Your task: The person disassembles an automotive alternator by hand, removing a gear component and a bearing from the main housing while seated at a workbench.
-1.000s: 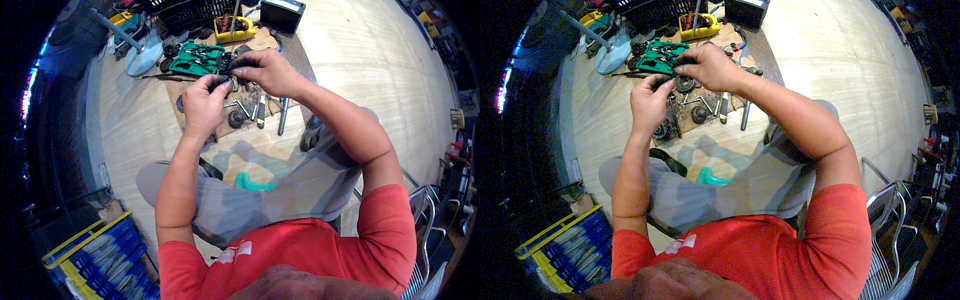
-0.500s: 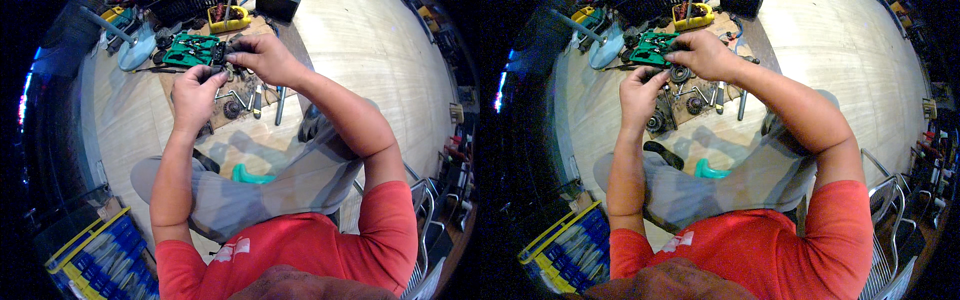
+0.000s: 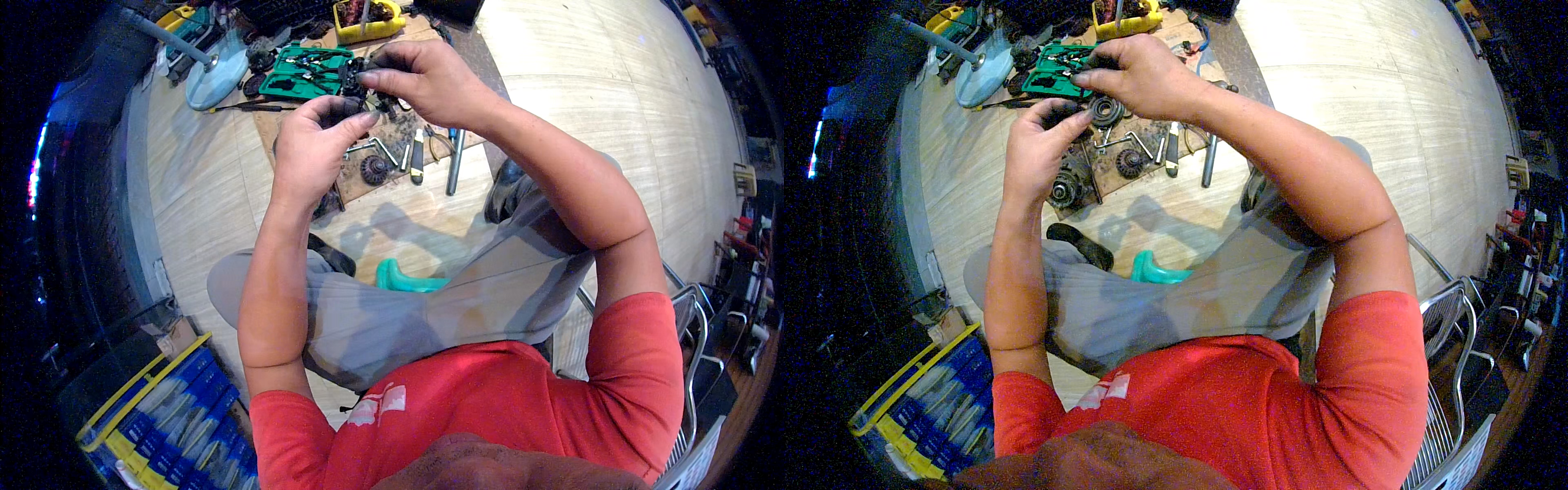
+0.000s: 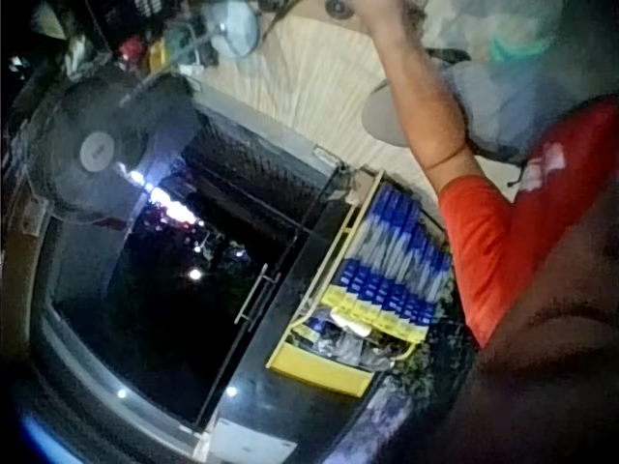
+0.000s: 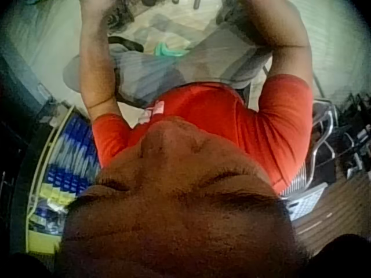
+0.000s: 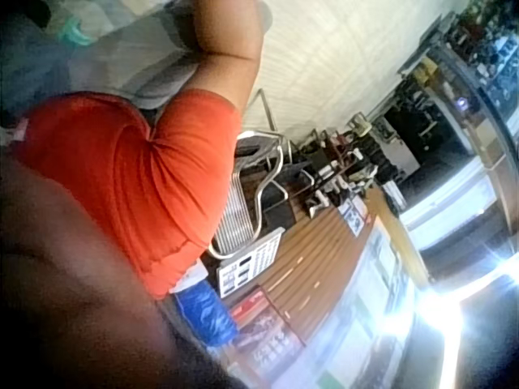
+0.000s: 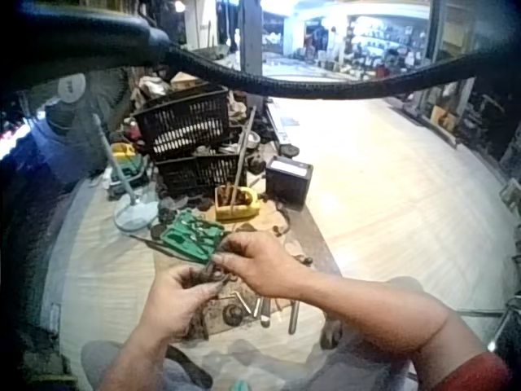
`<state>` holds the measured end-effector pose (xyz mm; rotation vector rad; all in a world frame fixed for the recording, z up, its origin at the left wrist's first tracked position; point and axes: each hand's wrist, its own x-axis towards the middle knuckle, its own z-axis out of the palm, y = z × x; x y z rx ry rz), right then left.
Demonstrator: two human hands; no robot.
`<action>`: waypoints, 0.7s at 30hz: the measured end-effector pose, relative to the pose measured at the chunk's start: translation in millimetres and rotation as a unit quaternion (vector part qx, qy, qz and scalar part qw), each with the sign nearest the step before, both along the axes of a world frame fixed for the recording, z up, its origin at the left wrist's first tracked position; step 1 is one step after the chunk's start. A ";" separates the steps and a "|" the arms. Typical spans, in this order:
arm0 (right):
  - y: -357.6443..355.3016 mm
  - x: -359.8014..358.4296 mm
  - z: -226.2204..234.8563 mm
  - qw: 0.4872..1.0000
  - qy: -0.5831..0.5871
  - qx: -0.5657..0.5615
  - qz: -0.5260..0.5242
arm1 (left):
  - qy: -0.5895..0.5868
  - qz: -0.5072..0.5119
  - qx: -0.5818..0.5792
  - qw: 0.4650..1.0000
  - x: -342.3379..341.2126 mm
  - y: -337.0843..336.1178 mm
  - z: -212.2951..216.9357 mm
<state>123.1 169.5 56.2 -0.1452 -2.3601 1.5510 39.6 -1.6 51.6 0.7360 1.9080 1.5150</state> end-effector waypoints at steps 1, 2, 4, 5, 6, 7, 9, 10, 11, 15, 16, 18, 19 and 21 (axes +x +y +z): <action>-0.1 -0.2 0.2 1.000 -0.003 -0.001 -0.001 | 0.008 0.003 0.001 1.000 -0.3 -0.2 -0.4; -0.4 -0.4 0.3 1.000 -0.007 -0.003 -0.002 | 0.016 0.005 0.001 1.000 -0.7 -0.5 -1.1; 0.6 -1.1 -2.1 1.000 -0.016 -0.012 -0.003 | 0.020 0.013 0.004 1.000 -0.5 -0.6 -1.8; 2.7 -2.8 -6.5 1.000 -0.021 -0.019 -0.003 | 0.016 0.019 0.006 1.000 0.2 -0.5 -1.4; 4.1 -3.9 -10.1 0.999 -0.026 -0.026 -0.003 | 0.012 0.025 0.007 1.000 1.0 -0.5 -1.2; 4.6 -4.4 -12.5 0.999 -0.009 -0.035 0.000 | 0.008 0.025 0.020 0.999 1.5 -0.3 -2.4; 4.3 -5.6 -14.4 0.998 0.025 -0.053 0.007 | -0.001 0.026 0.045 0.999 2.0 -0.3 -6.0; 3.3 -5.4 -13.3 0.998 0.024 -0.050 0.005 | -0.009 0.025 0.048 0.998 2.0 -0.8 -6.5; 2.0 -4.4 -11.0 0.999 0.024 -0.046 0.003 | -0.018 0.023 0.051 0.998 2.0 -1.2 -6.9; 1.7 -4.2 -9.4 0.998 0.036 -0.059 0.008 | -0.099 0.002 0.107 0.989 0.1 -1.9 -13.4; 1.9 -3.6 -8.5 0.998 0.023 -0.053 0.002 | -0.123 -0.004 0.110 0.986 -0.3 -1.6 -13.3; 1.2 -2.2 -5.7 0.999 -0.002 -0.040 -0.010 | -0.171 -0.014 0.116 0.978 -0.5 -1.7 -12.5; 0.4 -1.7 -4.6 0.999 -0.005 -0.034 -0.013 | -0.140 -0.009 0.100 0.985 -0.1 -1.0 -11.9; -0.8 -0.6 -2.8 0.999 -0.011 -0.022 -0.020 | -0.078 0.002 0.070 0.995 0.9 1.4 -10.3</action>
